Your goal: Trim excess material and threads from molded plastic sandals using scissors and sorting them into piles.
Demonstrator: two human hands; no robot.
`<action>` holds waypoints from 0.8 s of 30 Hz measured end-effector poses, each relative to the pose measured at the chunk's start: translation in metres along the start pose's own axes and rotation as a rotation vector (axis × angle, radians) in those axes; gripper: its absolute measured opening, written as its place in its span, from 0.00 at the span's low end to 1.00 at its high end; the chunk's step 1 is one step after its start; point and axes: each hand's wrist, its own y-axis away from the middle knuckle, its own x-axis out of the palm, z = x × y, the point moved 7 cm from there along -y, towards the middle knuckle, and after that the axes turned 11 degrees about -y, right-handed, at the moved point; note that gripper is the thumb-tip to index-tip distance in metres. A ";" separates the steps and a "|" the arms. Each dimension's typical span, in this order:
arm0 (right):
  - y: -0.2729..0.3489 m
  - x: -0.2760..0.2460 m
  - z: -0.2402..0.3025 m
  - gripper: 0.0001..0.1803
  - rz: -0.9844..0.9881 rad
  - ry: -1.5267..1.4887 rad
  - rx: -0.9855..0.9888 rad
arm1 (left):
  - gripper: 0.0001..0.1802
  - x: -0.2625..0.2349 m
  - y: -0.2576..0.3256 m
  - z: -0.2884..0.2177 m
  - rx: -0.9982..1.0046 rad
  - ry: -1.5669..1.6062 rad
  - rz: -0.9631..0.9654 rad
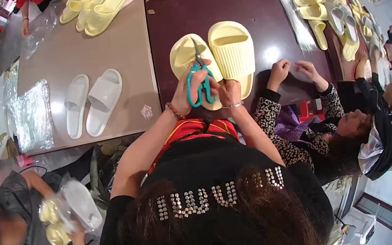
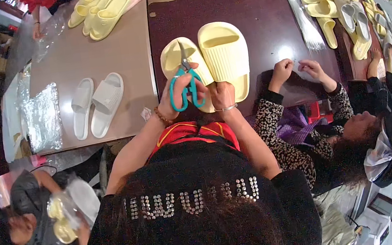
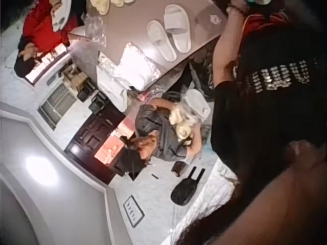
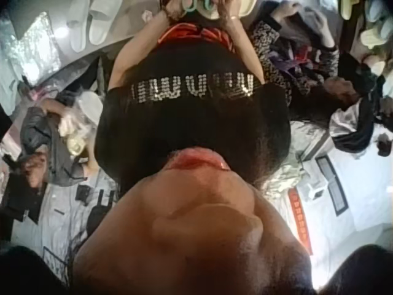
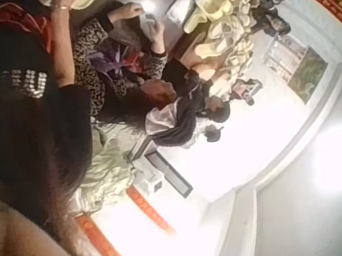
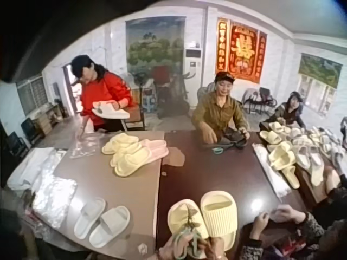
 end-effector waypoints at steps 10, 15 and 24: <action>0.006 -0.011 0.030 0.04 -0.009 0.021 -0.102 | 0.25 -0.006 0.010 0.001 -0.175 0.109 -0.029; 0.007 -0.010 0.031 0.04 0.000 0.010 -0.154 | 0.23 -0.012 0.011 0.002 -0.079 0.034 -0.163; 0.005 -0.002 -0.023 0.11 0.209 0.040 0.129 | 0.23 -0.066 0.018 -0.038 0.178 -0.584 -0.401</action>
